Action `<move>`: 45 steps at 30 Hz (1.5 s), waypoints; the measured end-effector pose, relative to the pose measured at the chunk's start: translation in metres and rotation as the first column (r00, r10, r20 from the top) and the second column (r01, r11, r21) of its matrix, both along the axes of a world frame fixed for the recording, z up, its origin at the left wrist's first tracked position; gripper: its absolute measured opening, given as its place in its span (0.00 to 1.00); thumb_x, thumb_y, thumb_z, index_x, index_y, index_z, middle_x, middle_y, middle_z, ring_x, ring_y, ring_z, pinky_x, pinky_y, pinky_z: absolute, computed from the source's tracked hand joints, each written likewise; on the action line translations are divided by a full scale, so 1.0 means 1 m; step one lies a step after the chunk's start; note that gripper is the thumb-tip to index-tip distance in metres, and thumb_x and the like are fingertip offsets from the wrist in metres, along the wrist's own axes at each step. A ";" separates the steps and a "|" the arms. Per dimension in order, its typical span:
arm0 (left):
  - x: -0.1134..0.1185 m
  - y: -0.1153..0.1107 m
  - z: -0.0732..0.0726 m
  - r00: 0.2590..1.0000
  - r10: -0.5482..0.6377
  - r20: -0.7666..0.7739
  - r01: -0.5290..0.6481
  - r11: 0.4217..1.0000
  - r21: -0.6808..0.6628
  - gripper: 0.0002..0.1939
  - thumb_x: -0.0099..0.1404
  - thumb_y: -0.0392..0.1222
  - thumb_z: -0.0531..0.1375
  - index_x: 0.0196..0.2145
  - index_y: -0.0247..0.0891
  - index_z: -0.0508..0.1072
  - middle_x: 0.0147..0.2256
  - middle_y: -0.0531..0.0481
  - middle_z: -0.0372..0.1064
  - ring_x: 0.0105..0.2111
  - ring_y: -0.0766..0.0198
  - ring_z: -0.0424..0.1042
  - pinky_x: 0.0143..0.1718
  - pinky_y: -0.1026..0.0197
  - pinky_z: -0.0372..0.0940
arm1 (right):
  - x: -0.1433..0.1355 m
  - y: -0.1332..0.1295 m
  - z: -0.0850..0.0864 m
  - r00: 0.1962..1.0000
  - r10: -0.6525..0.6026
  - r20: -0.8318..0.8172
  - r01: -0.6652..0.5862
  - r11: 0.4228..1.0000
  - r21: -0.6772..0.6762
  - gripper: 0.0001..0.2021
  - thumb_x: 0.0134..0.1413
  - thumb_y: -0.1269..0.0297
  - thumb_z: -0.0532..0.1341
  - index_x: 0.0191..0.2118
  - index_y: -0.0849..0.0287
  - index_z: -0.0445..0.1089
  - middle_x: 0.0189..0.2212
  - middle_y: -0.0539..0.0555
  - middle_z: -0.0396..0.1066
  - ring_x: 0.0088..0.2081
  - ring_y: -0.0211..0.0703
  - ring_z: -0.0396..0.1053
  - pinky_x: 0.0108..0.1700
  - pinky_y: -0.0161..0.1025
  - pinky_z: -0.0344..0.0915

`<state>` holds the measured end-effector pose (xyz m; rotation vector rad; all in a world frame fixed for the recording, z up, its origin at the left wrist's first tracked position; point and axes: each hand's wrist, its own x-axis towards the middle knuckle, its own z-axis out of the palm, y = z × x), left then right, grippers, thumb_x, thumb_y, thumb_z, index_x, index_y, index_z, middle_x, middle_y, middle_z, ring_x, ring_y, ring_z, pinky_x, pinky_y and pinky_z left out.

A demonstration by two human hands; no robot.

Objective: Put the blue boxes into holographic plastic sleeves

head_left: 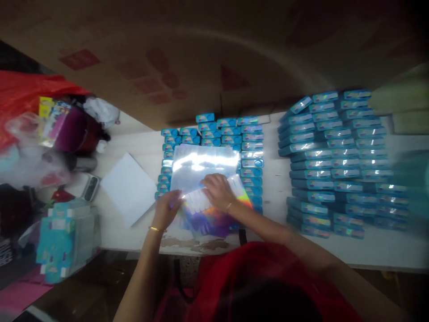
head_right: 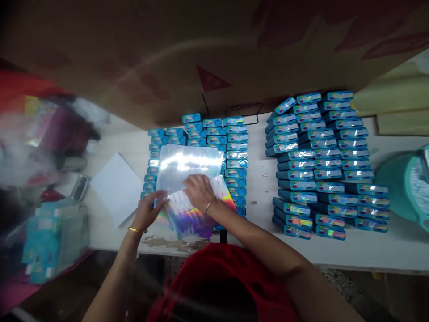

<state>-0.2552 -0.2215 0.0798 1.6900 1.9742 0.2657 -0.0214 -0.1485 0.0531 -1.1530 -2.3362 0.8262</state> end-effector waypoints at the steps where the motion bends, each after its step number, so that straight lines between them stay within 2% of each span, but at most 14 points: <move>1: -0.004 -0.007 -0.003 1.000 0.003 0.031 -0.002 0.999 -0.037 0.15 0.64 0.50 0.55 0.41 0.39 0.73 0.40 0.46 0.75 0.39 0.57 0.73 0.44 0.55 0.64 | -0.018 -0.006 -0.002 0.995 0.089 0.046 -0.088 0.996 -0.022 0.12 0.64 0.61 0.52 0.46 0.59 0.69 0.44 0.59 0.69 0.46 0.50 0.61 0.49 0.47 0.54; 4: 0.000 -0.017 -0.009 0.999 -0.030 0.042 0.031 0.999 -0.037 0.13 0.66 0.48 0.52 0.35 0.39 0.73 0.35 0.47 0.75 0.36 0.58 0.72 0.42 0.55 0.61 | -0.050 -0.017 -0.008 0.958 0.233 0.169 -0.215 0.969 -0.120 0.10 0.64 0.64 0.53 0.41 0.60 0.70 0.39 0.58 0.70 0.43 0.49 0.61 0.47 0.46 0.53; 10: 0.007 -0.017 -0.012 0.943 -0.175 -0.284 0.232 0.956 0.182 0.10 0.66 0.39 0.54 0.41 0.42 0.74 0.40 0.44 0.74 0.42 0.54 0.68 0.42 0.52 0.55 | -0.060 -0.011 -0.005 0.946 0.230 0.229 -0.173 0.954 -0.243 0.12 0.65 0.66 0.50 0.38 0.59 0.69 0.35 0.55 0.72 0.41 0.47 0.62 0.42 0.43 0.50; 16: 0.008 -0.036 -0.029 0.926 -0.173 -0.335 0.288 0.899 0.332 0.12 0.66 0.35 0.54 0.45 0.41 0.72 0.48 0.43 0.72 0.47 0.53 0.67 0.43 0.51 0.53 | -0.071 -0.011 -0.006 0.940 0.197 0.278 -0.126 0.960 -0.252 0.11 0.64 0.68 0.50 0.37 0.59 0.69 0.36 0.55 0.73 0.40 0.47 0.63 0.42 0.43 0.50; 18: 0.011 -0.049 -0.023 0.935 -0.179 -0.305 0.280 0.901 0.330 0.09 0.65 0.35 0.55 0.42 0.40 0.72 0.47 0.43 0.72 0.47 0.54 0.67 0.43 0.52 0.54 | -0.074 -0.015 -0.009 0.937 0.177 0.300 -0.114 0.970 -0.216 0.12 0.64 0.66 0.50 0.37 0.59 0.69 0.36 0.56 0.72 0.40 0.47 0.63 0.42 0.43 0.51; 21: 0.017 -0.072 0.003 0.963 -0.186 -0.197 0.242 0.917 0.316 0.05 0.65 0.35 0.56 0.36 0.39 0.71 0.40 0.45 0.74 0.41 0.57 0.69 0.42 0.54 0.55 | -0.076 -0.020 -0.016 0.940 0.161 0.301 -0.111 0.978 -0.177 0.13 0.65 0.66 0.48 0.38 0.60 0.70 0.36 0.58 0.72 0.41 0.49 0.62 0.44 0.45 0.52; 23: 0.022 -0.082 0.027 0.989 -0.109 -0.096 0.137 0.924 0.358 0.02 0.63 0.35 0.58 0.34 0.40 0.70 0.34 0.49 0.73 0.37 0.60 0.69 0.41 0.55 0.55 | -0.074 -0.024 -0.020 0.956 0.148 0.252 -0.103 0.978 -0.182 0.14 0.66 0.66 0.47 0.40 0.61 0.70 0.38 0.60 0.72 0.42 0.50 0.62 0.45 0.45 0.53; 26: 0.032 -0.080 0.059 0.963 0.181 0.198 -0.254 0.855 0.452 0.04 0.61 0.37 0.61 0.33 0.40 0.68 0.31 0.52 0.71 0.34 0.63 0.70 0.42 0.56 0.59 | -0.067 -0.030 -0.016 0.997 0.082 -0.017 -0.083 0.976 -0.203 0.18 0.67 0.58 0.46 0.46 0.63 0.70 0.43 0.61 0.70 0.46 0.50 0.62 0.49 0.47 0.55; 28: 0.041 -0.067 0.072 0.821 0.346 0.454 -0.528 0.762 0.375 0.06 0.60 0.40 0.62 0.32 0.39 0.67 0.31 0.52 0.69 0.34 0.64 0.70 0.41 0.58 0.62 | -0.056 -0.035 -0.005 0.957 -0.012 -0.291 -0.076 0.954 -0.291 0.25 0.67 0.51 0.43 0.46 0.62 0.70 0.43 0.61 0.70 0.47 0.49 0.63 0.51 0.46 0.58; 30: 0.050 -0.051 0.076 0.656 0.443 0.611 -0.675 0.707 0.213 0.08 0.58 0.42 0.63 0.31 0.39 0.67 0.31 0.52 0.68 0.34 0.64 0.69 0.40 0.60 0.64 | -0.043 -0.041 0.011 0.864 -0.125 -0.488 -0.127 0.884 -0.451 0.31 0.66 0.46 0.37 0.43 0.61 0.71 0.40 0.59 0.70 0.45 0.46 0.65 0.49 0.45 0.60; 33: 0.066 -0.030 0.070 0.517 0.531 0.672 -0.715 0.699 -0.002 0.11 0.55 0.44 0.65 0.30 0.38 0.67 0.30 0.53 0.68 0.32 0.66 0.68 0.38 0.62 0.64 | -0.020 -0.048 0.035 0.791 -0.288 -0.539 -0.152 0.762 -0.630 0.25 0.62 0.43 0.47 0.37 0.59 0.70 0.33 0.53 0.70 0.38 0.43 0.67 0.45 0.41 0.63; 37: 0.099 -0.006 0.047 0.461 0.541 0.703 -0.635 0.755 -0.165 0.11 0.53 0.45 0.65 0.28 0.37 0.68 0.27 0.54 0.68 0.30 0.66 0.67 0.36 0.62 0.64 | 0.019 -0.043 0.045 0.767 -0.465 -0.443 0.076 0.751 -0.656 0.16 0.58 0.51 0.57 0.26 0.57 0.64 0.24 0.48 0.64 0.30 0.38 0.64 0.38 0.36 0.62; 40: 0.136 0.021 0.022 0.521 0.463 0.717 -0.556 0.821 -0.126 0.10 0.54 0.45 0.64 0.27 0.37 0.69 0.26 0.54 0.67 0.30 0.65 0.67 0.37 0.61 0.64 | 0.060 -0.025 0.040 0.777 -0.508 -0.371 0.241 0.786 -0.570 0.15 0.58 0.54 0.56 0.25 0.57 0.63 0.22 0.47 0.61 0.28 0.38 0.61 0.36 0.35 0.60; 45: 0.206 0.082 -0.014 0.744 0.289 0.602 -0.407 0.911 0.065 0.05 0.56 0.42 0.61 0.26 0.38 0.70 0.30 0.52 0.68 0.35 0.63 0.68 0.42 0.58 0.63 | 0.136 0.018 0.017 0.775 -0.590 -0.225 0.465 0.775 -0.428 0.15 0.57 0.53 0.55 0.25 0.56 0.61 0.22 0.47 0.60 0.27 0.37 0.59 0.33 0.34 0.57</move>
